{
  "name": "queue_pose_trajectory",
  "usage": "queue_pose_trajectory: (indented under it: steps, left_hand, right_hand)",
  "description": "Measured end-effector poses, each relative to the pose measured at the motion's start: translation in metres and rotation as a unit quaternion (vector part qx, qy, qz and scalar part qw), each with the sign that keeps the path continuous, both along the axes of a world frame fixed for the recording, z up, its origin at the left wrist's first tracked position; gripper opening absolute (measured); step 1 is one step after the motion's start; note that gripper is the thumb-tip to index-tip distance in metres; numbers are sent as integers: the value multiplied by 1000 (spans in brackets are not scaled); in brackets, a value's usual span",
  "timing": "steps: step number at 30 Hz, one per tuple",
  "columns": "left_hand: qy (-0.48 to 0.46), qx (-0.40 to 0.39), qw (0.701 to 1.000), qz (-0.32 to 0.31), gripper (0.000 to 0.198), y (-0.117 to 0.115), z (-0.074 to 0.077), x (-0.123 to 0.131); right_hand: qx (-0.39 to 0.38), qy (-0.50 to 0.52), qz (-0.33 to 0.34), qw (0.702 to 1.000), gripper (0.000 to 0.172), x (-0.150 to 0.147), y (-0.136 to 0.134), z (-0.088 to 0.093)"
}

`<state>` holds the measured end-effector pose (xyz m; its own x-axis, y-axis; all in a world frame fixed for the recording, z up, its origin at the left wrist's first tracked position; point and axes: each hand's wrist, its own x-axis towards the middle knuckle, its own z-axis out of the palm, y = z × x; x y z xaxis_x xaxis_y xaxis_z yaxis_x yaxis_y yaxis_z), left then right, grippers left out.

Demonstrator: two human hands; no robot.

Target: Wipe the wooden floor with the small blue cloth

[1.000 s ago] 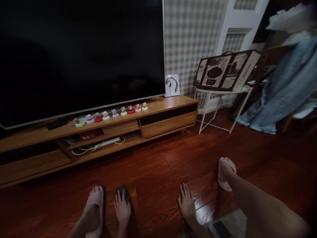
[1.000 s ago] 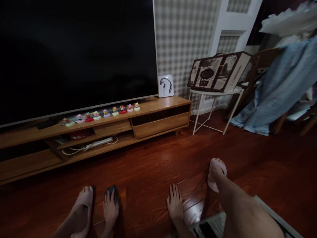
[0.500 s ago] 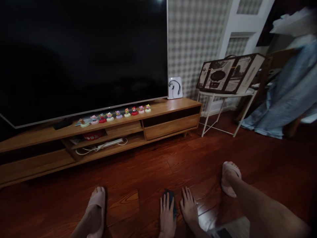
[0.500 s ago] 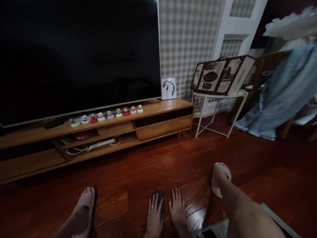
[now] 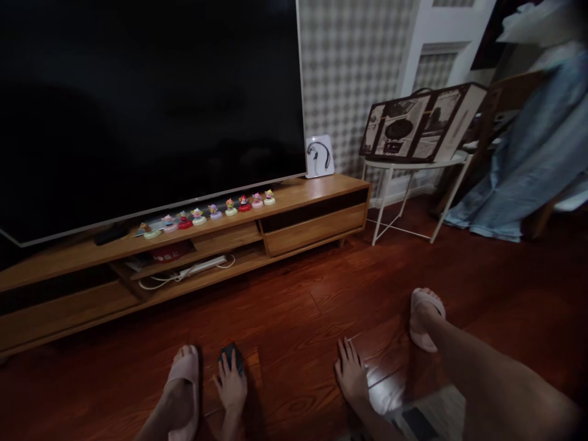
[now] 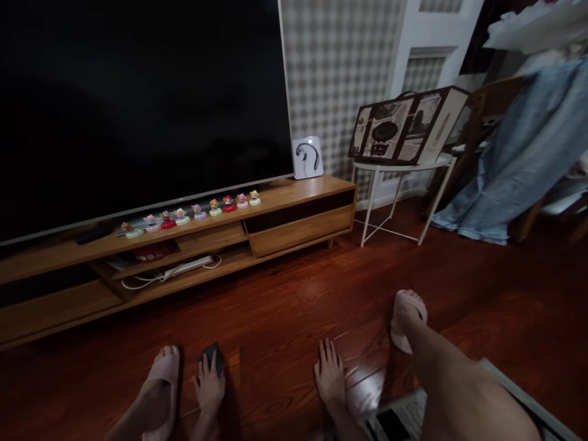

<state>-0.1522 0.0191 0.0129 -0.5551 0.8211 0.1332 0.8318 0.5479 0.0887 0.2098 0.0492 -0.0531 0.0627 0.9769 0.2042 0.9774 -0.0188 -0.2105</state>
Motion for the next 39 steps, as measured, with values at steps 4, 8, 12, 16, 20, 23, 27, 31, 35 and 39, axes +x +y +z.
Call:
queue_pose_trajectory:
  steps: [4,8,12,16,20,23,27,31,35,39]
  left_hand:
    - [-20,11,999,-40,77,-4,-21,51]
    - [-77,-5,976,-202,77,-9,-42,143]
    - [-126,-43,929,-346,80,-15,-44,205]
    - [-123,-66,898,-417,82,-1,-25,183]
    - [-42,-44,949,-308,71,22,-8,95]
    - [-5,-36,991,-125,70,20,0,18]
    - [14,-17,999,-38,85,-6,8,-39]
    - [10,2,998,-62,86,-17,2,-7]
    - [-15,12,989,-149,73,-5,-17,81]
    - [-80,-19,940,-331,64,-5,-28,168]
  right_hand:
    - [9,0,-1,1000,62,0,0,-3]
    - [9,0,-1,1000,62,0,0,-1]
    - [-1,-10,10,1000,62,1,-2,5]
    - [-11,-14,5,1000,61,0,-3,12]
    - [-23,-10,-3,1000,60,-3,-5,19]
    - [-21,-11,-4,1000,60,-4,-6,21]
    - [-11,-10,0,1000,59,-5,-7,19]
    - [-6,-4,3,1000,61,-4,-6,16]
    - [-10,-4,8,1000,60,-3,-6,17]
    - [-21,0,6,1000,61,-4,-7,19]
